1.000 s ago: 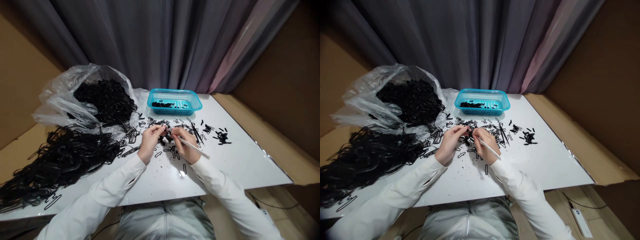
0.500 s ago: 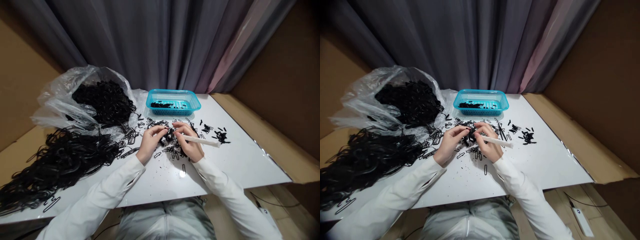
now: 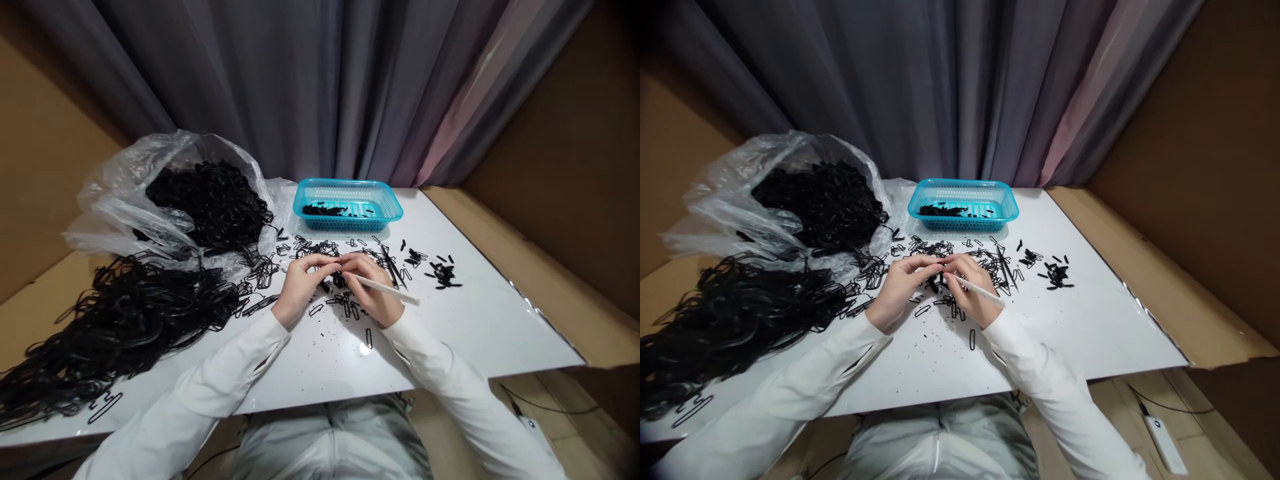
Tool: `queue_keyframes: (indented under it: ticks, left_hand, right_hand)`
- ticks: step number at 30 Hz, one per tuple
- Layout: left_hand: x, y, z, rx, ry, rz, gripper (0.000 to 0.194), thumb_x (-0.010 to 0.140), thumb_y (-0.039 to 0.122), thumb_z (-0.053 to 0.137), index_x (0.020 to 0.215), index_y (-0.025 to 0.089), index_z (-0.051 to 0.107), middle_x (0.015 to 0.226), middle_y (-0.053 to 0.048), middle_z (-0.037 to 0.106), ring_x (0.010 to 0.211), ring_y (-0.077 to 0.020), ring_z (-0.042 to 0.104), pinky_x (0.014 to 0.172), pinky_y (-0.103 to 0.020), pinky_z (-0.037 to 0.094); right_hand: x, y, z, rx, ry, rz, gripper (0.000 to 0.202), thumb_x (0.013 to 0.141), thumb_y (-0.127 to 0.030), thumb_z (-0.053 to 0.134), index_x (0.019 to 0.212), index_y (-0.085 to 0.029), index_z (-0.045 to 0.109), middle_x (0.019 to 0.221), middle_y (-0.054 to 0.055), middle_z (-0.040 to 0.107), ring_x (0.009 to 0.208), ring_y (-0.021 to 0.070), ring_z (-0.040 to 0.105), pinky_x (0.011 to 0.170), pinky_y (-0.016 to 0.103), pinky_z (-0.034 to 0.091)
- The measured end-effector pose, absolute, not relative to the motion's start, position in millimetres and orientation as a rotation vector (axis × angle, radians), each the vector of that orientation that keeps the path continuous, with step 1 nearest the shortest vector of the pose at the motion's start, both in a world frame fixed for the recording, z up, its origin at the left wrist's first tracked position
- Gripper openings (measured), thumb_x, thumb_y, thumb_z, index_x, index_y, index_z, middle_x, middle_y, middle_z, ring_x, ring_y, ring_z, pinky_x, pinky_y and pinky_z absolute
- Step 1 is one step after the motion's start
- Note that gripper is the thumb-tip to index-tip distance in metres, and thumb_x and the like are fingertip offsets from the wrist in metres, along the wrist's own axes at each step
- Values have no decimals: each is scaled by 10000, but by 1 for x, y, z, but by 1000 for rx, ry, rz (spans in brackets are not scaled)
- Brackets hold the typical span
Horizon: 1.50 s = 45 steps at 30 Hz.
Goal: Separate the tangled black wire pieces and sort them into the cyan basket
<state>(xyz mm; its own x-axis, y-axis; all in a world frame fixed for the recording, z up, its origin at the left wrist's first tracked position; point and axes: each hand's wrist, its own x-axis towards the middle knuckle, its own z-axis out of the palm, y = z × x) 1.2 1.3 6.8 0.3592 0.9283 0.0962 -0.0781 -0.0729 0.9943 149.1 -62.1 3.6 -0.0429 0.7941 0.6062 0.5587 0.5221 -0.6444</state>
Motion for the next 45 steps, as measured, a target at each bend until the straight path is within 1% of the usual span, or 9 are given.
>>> queue_keyframes:
  ticks: [5, 9, 17, 22, 31, 35, 38, 42, 45]
  left_hand:
    - [2, 0, 5, 1286, 853, 1000, 143, 667, 275, 756, 775, 181, 756, 898, -69, 741, 902, -224, 642, 885, -360, 465]
    - [2, 1, 5, 1190, 868, 1007, 186, 659, 286, 761, 799, 164, 754, 919, -87, 743, 888, -221, 651, 864, -364, 475]
    - [3, 5, 4, 1060, 856, 1044, 211, 631, 281, 774, 783, 138, 739, 798, -62, 725, 762, -167, 638, 813, -316, 473]
    - [3, 5, 6, 1060, 824, 1084, 191, 649, 284, 756, 749, 125, 718, 723, -44, 697, 729, -152, 616, 795, -296, 461]
    - [0, 15, 5, 1079, 840, 1209, 167, 663, 280, 741, 750, 142, 705, 764, -25, 691, 792, -146, 613, 877, -294, 434]
    - [-2, 15, 5, 1084, 844, 1177, 200, 660, 291, 752, 782, 139, 709, 757, -26, 695, 753, -143, 619, 852, -304, 450]
    - [-1, 12, 6, 1099, 840, 1108, 220, 654, 293, 767, 800, 135, 721, 775, -43, 708, 718, -148, 621, 804, -312, 468]
    - [0, 8, 8, 1126, 823, 1031, 219, 677, 283, 764, 840, 141, 731, 850, -57, 721, 746, -148, 628, 814, -311, 472]
    - [0, 7, 7, 1126, 793, 996, 228, 691, 287, 757, 869, 149, 725, 870, -48, 718, 762, -146, 639, 830, -312, 475]
  right_hand:
    - [150, -61, -2, -1167, -1834, 143, 120, 916, -159, 455, 905, -217, 560, 869, 62, 645, 832, 181, 605, 738, 344, 502]
    - [150, -61, -3, -1150, -1957, 64, 162, 926, -141, 423, 867, -203, 561, 863, 82, 644, 833, 193, 588, 726, 345, 500]
    - [149, -61, -1, -1127, -2078, 9, 188, 925, -100, 403, 846, -194, 545, 821, 78, 627, 786, 182, 568, 708, 327, 491]
    - [150, -60, -2, -1129, -2104, 18, 184, 930, -123, 400, 830, -188, 540, 771, 71, 603, 735, 184, 535, 663, 316, 464]
    - [150, -60, -3, -1141, -2104, 134, 204, 916, -125, 388, 809, -210, 539, 761, 55, 582, 727, 187, 514, 653, 323, 440]
    - [151, -60, -4, -1166, -2011, 232, 170, 893, -137, 442, 784, -210, 551, 753, 45, 587, 723, 181, 526, 649, 322, 439]
    - [152, -60, -2, -1219, -1834, 302, 145, 897, -182, 469, 784, -210, 554, 759, 38, 600, 709, 172, 548, 634, 317, 443]
    - [155, -58, -1, -1229, -1591, 436, 149, 924, -262, 468, 826, -212, 568, 832, 32, 645, 802, 167, 609, 719, 323, 488]
    - [158, -55, -1, -1197, -1474, 528, 167, 923, -314, 488, 845, -217, 599, 865, 27, 660, 865, 167, 621, 800, 338, 498]
